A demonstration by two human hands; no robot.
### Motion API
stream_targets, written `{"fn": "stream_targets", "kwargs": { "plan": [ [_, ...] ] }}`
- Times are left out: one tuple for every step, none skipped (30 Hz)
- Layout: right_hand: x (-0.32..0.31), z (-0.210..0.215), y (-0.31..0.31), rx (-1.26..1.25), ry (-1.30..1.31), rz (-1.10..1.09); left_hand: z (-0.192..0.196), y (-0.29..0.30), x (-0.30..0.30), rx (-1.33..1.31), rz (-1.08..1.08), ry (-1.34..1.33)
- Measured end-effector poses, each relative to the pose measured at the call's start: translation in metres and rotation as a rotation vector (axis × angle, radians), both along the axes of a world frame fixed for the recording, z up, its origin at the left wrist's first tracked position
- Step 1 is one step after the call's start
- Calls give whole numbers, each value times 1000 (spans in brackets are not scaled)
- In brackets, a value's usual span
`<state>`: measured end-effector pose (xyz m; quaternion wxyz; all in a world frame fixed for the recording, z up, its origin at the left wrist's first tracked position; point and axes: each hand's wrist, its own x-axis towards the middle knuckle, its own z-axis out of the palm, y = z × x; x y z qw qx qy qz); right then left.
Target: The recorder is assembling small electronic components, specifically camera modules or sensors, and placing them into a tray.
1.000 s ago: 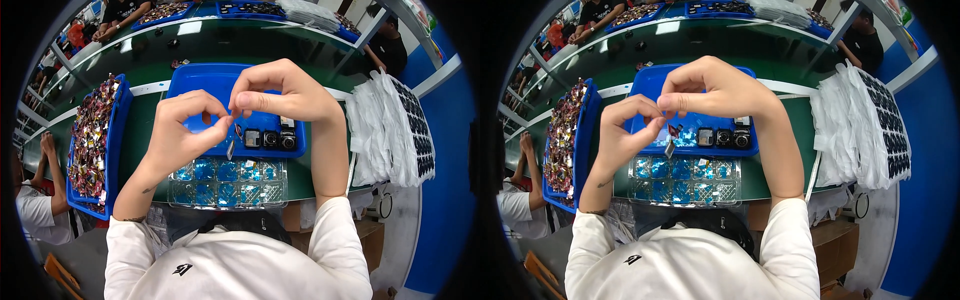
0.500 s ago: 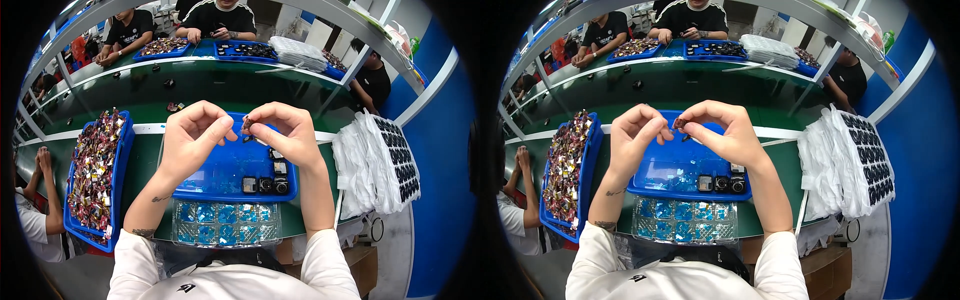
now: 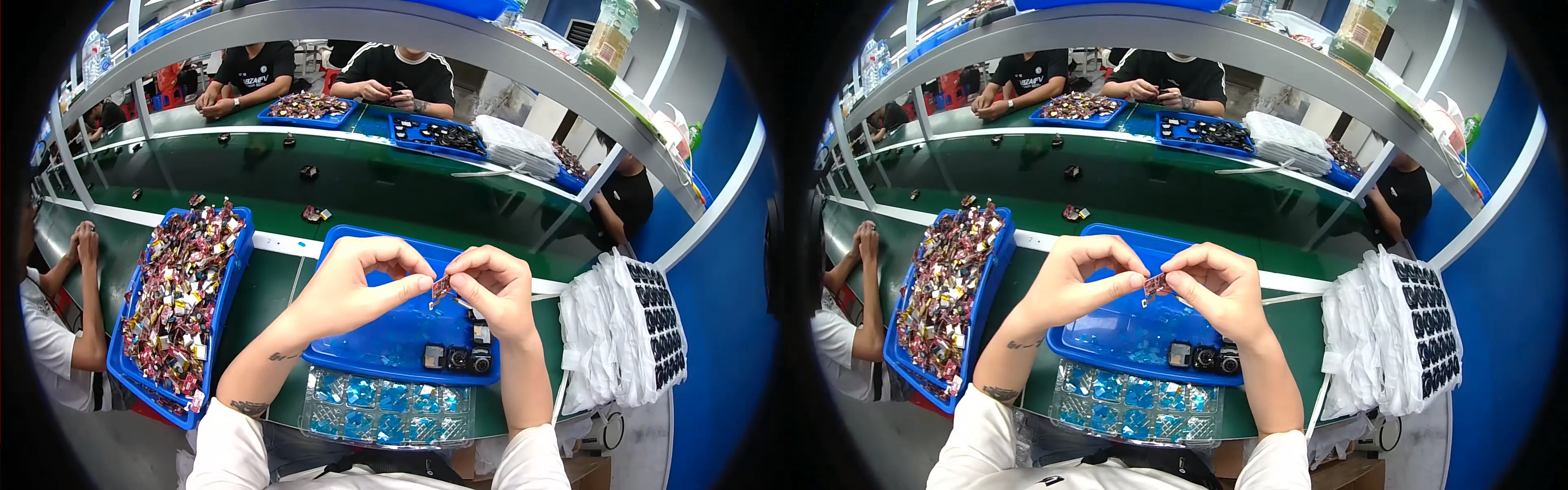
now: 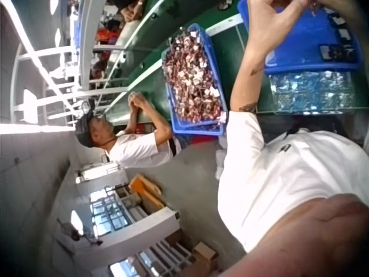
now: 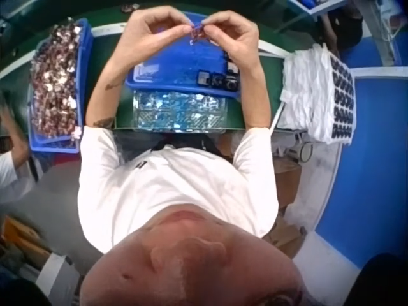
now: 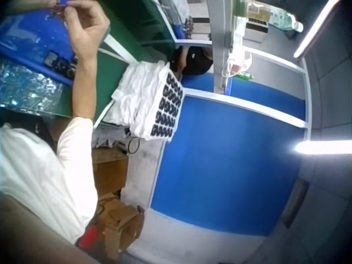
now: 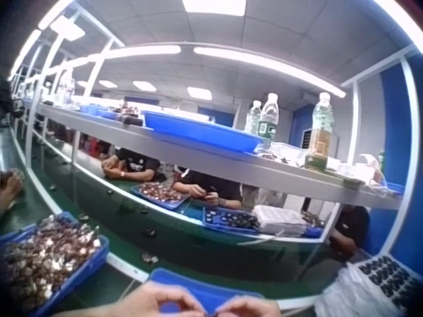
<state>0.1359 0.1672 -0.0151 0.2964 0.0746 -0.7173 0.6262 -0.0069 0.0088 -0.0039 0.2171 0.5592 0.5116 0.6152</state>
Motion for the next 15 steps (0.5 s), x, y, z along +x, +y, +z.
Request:
{"fn": "stream_targets", "kwargs": {
  "plan": [
    [-2, -1, -2, -1, 0, 6, 0, 0, 0, -21, 30, 7],
    [-4, -1, -5, 16, 35, -59, -1, -1, 1, -31, 80, 20],
    [-6, -2, -7, 33, 70, -126, -1, -2, 1, -33, 84, 20],
    [-5, -2, -10, 121, 54, -260, -4, 1, 1, -68, 157, 54],
    [-7, -4, -9, 119, 49, -260, -7, 2, 1, -103, 230, 89],
    [-8, -6, -7, 181, 67, -292, -8, 4, 0, -107, 228, 84],
    [-8, -6, -7, 245, 88, -324, -7, 3, 0, -109, 208, 75],
    [-7, -5, -8, 243, 84, -327, -4, 3, 1, -112, 188, 65],
    [-6, -4, -8, 258, 81, -314, 1, 2, 4, -83, 204, 53],
    [-7, -3, -10, 270, 77, -299, 1, 2, 5, -57, 193, 78],
    [-7, -3, -11, 262, 70, -301, 0, 2, 4, -32, 181, 102],
    [-7, -2, -13, 162, 4, -233, -2, 2, 0, -73, 169, 114],
    [-5, -1, -12, 64, -65, -172, -6, 4, -3, -112, 150, 122],
    [-4, 2, -9, -26, -103, -76, -4, 6, -4, -122, 140, 60],
    [-3, 4, -7, -103, -95, -14, -8, 7, -6, -93, 107, -12]
  ]
}}
